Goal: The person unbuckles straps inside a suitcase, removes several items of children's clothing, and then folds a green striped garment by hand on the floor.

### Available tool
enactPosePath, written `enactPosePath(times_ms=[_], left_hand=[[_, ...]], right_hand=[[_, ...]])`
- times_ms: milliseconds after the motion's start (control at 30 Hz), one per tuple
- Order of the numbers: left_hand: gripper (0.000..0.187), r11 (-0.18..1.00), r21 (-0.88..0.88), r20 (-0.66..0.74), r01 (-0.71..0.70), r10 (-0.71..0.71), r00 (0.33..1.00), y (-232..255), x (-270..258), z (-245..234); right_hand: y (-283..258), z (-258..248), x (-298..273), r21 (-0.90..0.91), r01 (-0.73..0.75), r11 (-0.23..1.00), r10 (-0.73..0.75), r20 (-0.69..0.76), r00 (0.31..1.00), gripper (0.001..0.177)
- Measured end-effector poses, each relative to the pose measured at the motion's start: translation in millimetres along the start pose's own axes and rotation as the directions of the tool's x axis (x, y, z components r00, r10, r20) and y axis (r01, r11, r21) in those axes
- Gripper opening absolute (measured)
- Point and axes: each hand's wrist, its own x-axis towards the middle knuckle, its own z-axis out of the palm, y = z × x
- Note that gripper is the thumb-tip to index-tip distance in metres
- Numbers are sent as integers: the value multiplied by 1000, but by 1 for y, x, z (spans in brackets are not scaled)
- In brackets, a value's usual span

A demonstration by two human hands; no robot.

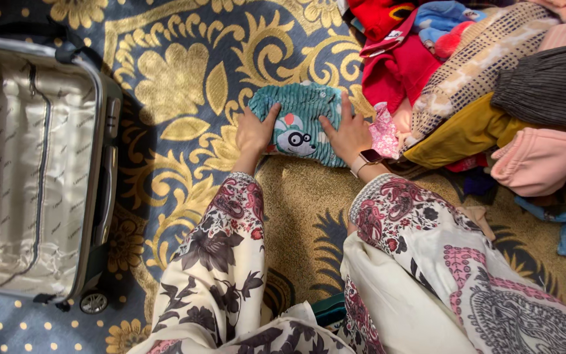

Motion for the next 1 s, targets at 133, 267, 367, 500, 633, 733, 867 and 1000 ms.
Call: enactPosePath(times_ms=[133, 267, 367, 500, 633, 733, 867, 1000], left_hand=[[98, 999, -48, -48, -24, 21, 999, -9, -11, 0], [84, 983, -127, -143, -129, 110, 984, -21, -28, 1], [76, 974, 66, -134, -217, 224, 965, -44, -40, -15], [74, 595, 775, -274, -214, 621, 734, -101, -25, -68], [107, 677, 736, -498, -8, 549, 671, -193, -43, -173], [114, 821, 554, -555, 138, 240, 797, -233, -72, -217], [85, 872, 476, -457, 116, 133, 879, -265, -61, -214], [74, 869, 495, -524, -17, 314, 791, -296, -64, -205]], right_hand=[[4, -10, 2, 126, 66, 990, -70, 28, 997, 89], [-5, -18, -2, 57, -52, 997, 44, 127, 991, 94], [-5, -16, -1, 45, -53, 998, 46, 130, 990, 96], [-1, -12, 3, 40, -77, 996, 71, 152, 986, 95], [3, -8, 3, 49, -12, 999, 7, 114, 994, 93], [2, -8, 3, 21, -27, 999, 24, 133, 991, 93], [0, -11, 3, 28, -51, 998, 46, 144, 989, 93], [9, -3, 5, 47, -59, 997, 52, 132, 990, 95]])
